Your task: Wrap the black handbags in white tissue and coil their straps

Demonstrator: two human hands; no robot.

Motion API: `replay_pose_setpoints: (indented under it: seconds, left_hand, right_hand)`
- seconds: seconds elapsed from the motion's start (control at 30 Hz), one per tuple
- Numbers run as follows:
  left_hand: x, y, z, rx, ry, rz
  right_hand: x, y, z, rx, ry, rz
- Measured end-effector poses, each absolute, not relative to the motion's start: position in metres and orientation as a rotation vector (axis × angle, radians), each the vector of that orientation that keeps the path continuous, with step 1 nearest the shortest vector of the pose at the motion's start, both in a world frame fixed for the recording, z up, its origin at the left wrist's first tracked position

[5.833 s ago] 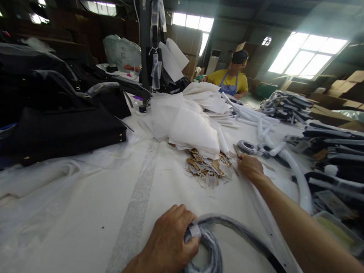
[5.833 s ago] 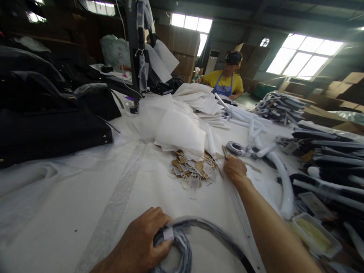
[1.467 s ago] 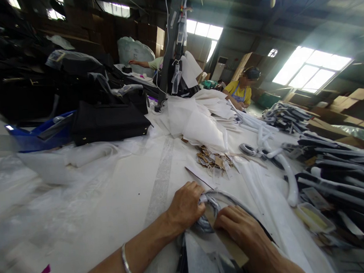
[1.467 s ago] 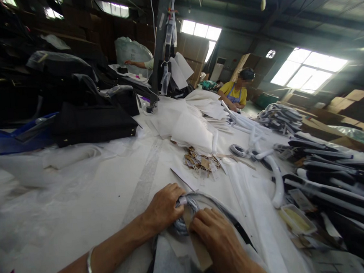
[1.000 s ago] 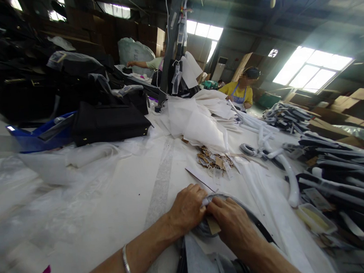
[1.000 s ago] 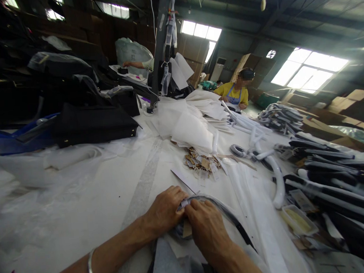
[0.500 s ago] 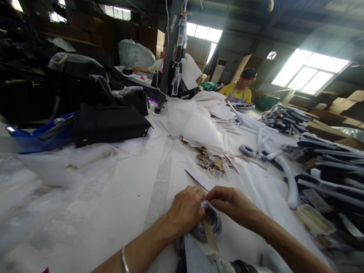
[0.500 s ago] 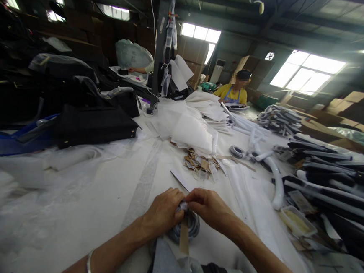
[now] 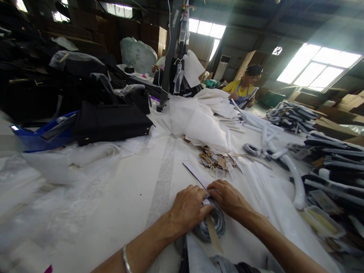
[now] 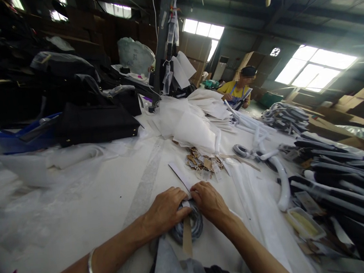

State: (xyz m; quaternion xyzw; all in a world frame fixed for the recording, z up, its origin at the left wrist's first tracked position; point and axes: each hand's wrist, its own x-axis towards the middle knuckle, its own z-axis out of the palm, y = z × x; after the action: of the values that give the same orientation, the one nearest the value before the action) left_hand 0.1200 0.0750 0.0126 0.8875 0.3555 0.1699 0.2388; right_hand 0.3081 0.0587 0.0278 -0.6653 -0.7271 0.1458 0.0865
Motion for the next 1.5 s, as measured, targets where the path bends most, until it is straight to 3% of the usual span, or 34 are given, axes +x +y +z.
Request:
replay_pose_setpoints:
  seconds: [0.4, 0.57, 0.7, 0.83, 1.0, 1.17, 1.5]
  left_hand:
    - [0.120, 0.077, 0.012, 2.403, 0.965, 0.481]
    - [0.118, 0.084, 0.011, 2.321, 1.023, 0.783]
    - [0.113, 0.089, 0.013, 2.488, 1.052, 1.073]
    - [0.107, 0.090, 0.018, 2.518, 1.014, 0.996]
    - [0.100, 0.084, 0.035, 1.963, 0.958, 0.945]
    - [0.093, 0.078, 0.044, 1.510, 0.648, 0.857]
    - [0.094, 0.076, 0.046, 1.587, 0.879, 1.041]
  right_hand:
    - [0.311, 0.092, 0.021, -2.178, -1.874, 0.528]
    - [0.306, 0.095, 0.023, -2.146, -1.957, 0.483]
    - [0.295, 0.086, 0.044, -2.000, -2.077, 0.354]
    - [0.280, 0.071, 0.083, -1.738, -2.165, 0.331]
    - [0.264, 0.058, 0.116, -1.510, -1.605, 0.847]
    - [0.253, 0.052, 0.112, -1.333, -1.411, 1.266]
    - [0.255, 0.059, 0.099, -1.535, -1.280, 0.965]
